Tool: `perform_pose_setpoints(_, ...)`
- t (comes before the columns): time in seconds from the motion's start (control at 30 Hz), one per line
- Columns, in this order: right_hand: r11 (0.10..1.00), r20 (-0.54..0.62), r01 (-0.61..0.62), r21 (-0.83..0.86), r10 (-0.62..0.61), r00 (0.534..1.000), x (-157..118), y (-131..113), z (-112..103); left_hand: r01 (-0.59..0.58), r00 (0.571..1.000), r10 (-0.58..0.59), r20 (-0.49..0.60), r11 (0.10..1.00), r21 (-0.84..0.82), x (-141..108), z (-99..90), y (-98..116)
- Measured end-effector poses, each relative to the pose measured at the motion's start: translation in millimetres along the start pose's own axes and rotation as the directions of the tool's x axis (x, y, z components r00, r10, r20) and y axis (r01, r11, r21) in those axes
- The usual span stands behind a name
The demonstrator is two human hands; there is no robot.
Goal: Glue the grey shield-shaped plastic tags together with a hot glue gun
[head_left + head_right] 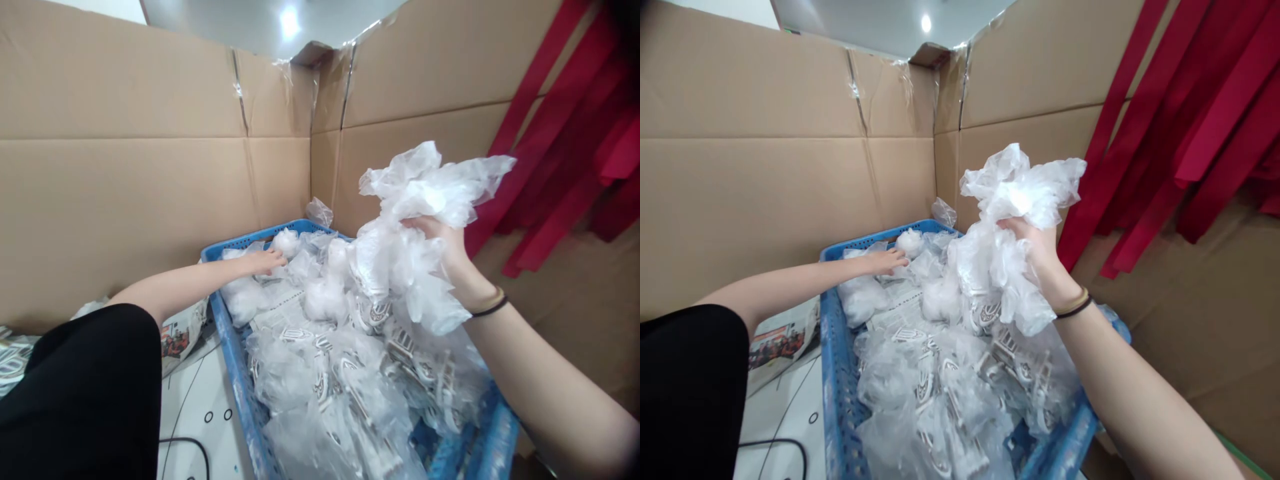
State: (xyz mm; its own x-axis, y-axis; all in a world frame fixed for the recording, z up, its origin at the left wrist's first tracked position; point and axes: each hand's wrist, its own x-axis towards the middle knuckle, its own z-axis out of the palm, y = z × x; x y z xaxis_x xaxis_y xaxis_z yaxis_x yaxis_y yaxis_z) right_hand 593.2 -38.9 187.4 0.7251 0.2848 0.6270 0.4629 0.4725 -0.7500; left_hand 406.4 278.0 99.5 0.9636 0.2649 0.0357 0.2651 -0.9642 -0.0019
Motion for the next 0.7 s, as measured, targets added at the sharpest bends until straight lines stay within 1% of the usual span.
perform_pose_setpoints(0.03, 1.0, -0.026, -0.013, 0.017, 0.014, 1.0, 2, -1, -1, -0.032, 0.999, 0.03, 0.024, 0.998, 0.059, 4, -1.0, 8)
perform_pose_setpoints(0.07, 1.0, -0.046, -0.014, 0.026, 0.015, 0.999, 4, -1, -3, -0.051, 0.999, 0.049, 0.022, 0.991, 0.125, 7, -2.4, 19)
perform_pose_setpoints(0.1, 1.0, -0.064, -0.008, 0.03, 0.01, 0.998, 6, -1, -4, -0.054, 0.998, 0.056, -0.005, 0.982, 0.183, 9, -4.4, 30)
perform_pose_setpoints(0.13, 0.999, -0.084, -0.002, 0.038, 0.005, 0.996, 8, -2, -5, -0.044, 0.996, 0.059, -0.062, 0.975, 0.216, 9, -6.8, 43)
perform_pose_setpoints(0.2, 0.998, -0.125, -0.005, 0.064, 0.013, 0.992, 11, -2, -7, -0.039, 0.973, 0.078, -0.218, 0.983, 0.177, 5, -10.5, 68)
perform_pose_setpoints(0.23, 0.997, -0.144, -0.015, 0.079, 0.026, 0.989, 12, -2, -7, -0.088, 0.955, 0.121, -0.271, 0.987, 0.131, 2, -10.8, 81)
perform_pose_setpoints(0.27, 0.996, -0.16, -0.024, 0.092, 0.039, 0.986, 12, -3, -6, -0.179, 0.938, 0.195, -0.285, 0.98, 0.081, -2, -9.5, 92)
perform_pose_setpoints(0.3, 0.995, -0.17, -0.032, 0.097, 0.048, 0.984, 12, -3, -5, -0.298, 0.918, 0.295, -0.264, 0.954, 0.027, -5, -6.4, 102)
perform_pose_setpoints(0.33, 0.995, -0.176, -0.038, 0.097, 0.054, 0.983, 12, -4, -5, -0.42, 0.889, 0.405, -0.216, 0.907, -0.028, -9, -1.3, 110)
perform_pose_setpoints(0.37, 0.995, -0.178, -0.041, 0.095, 0.058, 0.982, 11, -5, -4, -0.515, 0.852, 0.498, -0.162, 0.853, -0.083, -11, 5.2, 116)
perform_pose_setpoints(0.4, 0.994, -0.18, -0.043, 0.099, 0.06, 0.982, 10, -5, -3, -0.572, 0.82, 0.56, -0.118, 0.811, -0.126, -11, 12.7, 119)
perform_pose_setpoints(0.43, 0.993, -0.181, -0.045, 0.105, 0.064, 0.981, 9, -6, -2, -0.586, 0.81, 0.578, -0.096, 0.796, -0.15, -10, 20.4, 119)
perform_pose_setpoints(0.47, 0.993, -0.176, -0.049, 0.108, 0.068, 0.982, 8, -6, -2, -0.567, 0.823, 0.56, -0.089, 0.81, -0.149, -7, 27.6, 116)
perform_pose_setpoints(0.5, 0.993, -0.167, -0.053, 0.109, 0.071, 0.983, 7, -6, -1, -0.523, 0.852, 0.515, -0.092, 0.842, -0.13, -3, 33.7, 110)
perform_pose_setpoints(0.57, 0.993, -0.15, -0.055, 0.103, 0.07, 0.986, 7, -6, -2, -0.384, 0.921, 0.376, -0.102, 0.921, -0.064, 9, 41.2, 93)
perform_pose_setpoints(0.63, 0.994, -0.145, -0.05, 0.094, 0.064, 0.987, 7, -4, -3, -0.232, 0.969, 0.232, -0.085, 0.973, 0.007, 23, 42.2, 73)
perform_pose_setpoints(0.7, 0.995, -0.14, -0.037, 0.088, 0.049, 0.989, 8, -1, -5, -0.129, 0.99, 0.132, -0.052, 0.99, 0.057, 35, 38.7, 57)
